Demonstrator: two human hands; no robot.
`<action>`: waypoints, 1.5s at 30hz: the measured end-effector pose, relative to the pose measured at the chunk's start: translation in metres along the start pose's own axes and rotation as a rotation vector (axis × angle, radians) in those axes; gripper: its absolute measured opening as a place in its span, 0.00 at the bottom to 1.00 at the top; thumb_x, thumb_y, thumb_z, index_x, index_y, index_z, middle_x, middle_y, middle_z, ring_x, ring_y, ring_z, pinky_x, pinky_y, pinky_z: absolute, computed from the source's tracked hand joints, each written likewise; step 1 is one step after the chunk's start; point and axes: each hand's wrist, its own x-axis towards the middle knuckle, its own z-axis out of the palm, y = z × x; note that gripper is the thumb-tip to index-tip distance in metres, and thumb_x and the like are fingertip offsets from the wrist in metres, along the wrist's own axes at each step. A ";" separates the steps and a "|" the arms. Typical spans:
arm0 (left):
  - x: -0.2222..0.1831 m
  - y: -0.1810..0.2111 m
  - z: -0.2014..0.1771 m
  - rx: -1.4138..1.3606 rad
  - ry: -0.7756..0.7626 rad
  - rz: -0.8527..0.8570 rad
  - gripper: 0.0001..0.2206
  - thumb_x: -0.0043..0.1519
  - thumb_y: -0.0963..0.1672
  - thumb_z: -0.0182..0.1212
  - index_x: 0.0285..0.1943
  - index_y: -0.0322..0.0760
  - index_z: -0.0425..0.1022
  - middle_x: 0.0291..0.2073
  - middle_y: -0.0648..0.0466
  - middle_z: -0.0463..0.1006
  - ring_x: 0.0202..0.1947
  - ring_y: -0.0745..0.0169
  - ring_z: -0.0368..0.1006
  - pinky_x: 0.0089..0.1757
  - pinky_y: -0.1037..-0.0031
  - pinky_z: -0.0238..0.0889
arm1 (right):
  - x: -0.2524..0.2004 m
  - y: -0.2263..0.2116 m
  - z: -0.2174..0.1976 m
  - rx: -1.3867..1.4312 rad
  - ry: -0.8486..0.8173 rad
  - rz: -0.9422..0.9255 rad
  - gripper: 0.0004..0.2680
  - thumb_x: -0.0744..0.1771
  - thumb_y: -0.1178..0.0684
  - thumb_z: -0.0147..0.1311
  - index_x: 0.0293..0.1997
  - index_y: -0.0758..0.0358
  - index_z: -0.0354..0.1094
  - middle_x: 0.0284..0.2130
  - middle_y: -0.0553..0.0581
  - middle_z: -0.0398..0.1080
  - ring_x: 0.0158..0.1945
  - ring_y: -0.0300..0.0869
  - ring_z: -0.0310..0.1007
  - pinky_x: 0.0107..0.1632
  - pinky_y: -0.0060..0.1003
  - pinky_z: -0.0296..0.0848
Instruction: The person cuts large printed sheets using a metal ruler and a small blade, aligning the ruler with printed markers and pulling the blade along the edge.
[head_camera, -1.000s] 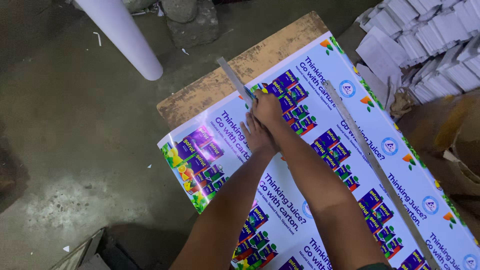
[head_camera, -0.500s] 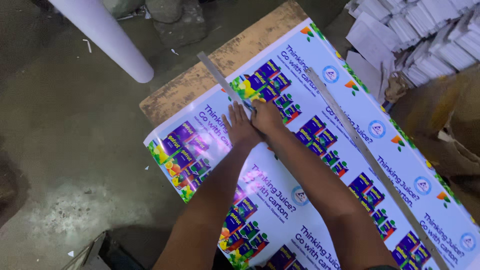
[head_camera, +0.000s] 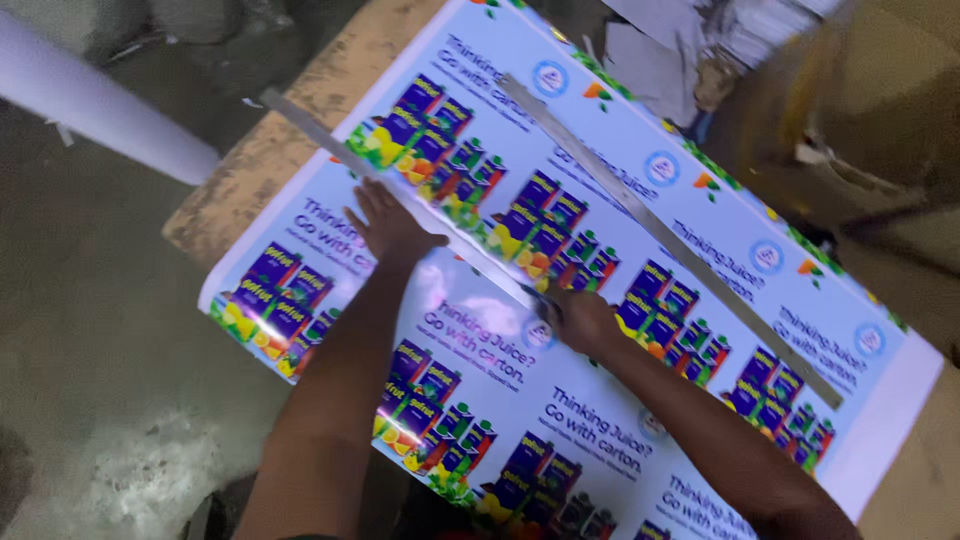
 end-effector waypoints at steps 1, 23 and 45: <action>-0.003 0.001 -0.003 0.012 -0.007 0.021 0.68 0.42 0.63 0.77 0.84 0.32 0.33 0.83 0.46 0.32 0.82 0.48 0.25 0.73 0.45 0.24 | -0.017 0.017 0.007 0.008 0.005 0.024 0.10 0.67 0.49 0.49 0.51 0.56 0.72 0.31 0.71 0.77 0.39 0.68 0.79 0.44 0.63 0.78; 0.032 0.004 0.007 0.143 -0.003 -0.020 0.72 0.38 0.66 0.73 0.82 0.26 0.33 0.82 0.37 0.33 0.81 0.39 0.26 0.71 0.44 0.19 | -0.273 0.114 0.109 0.072 0.442 0.231 0.12 0.71 0.54 0.40 0.61 0.57 0.66 0.53 0.63 0.73 0.57 0.57 0.75 0.58 0.50 0.75; -0.332 0.194 0.243 -0.132 0.123 0.228 0.46 0.56 0.63 0.66 0.73 0.29 0.60 0.73 0.41 0.52 0.76 0.41 0.47 0.68 0.52 0.53 | -0.286 0.169 0.125 0.701 0.615 0.126 0.06 0.73 0.54 0.40 0.52 0.58 0.63 0.29 0.59 0.74 0.34 0.56 0.77 0.40 0.52 0.72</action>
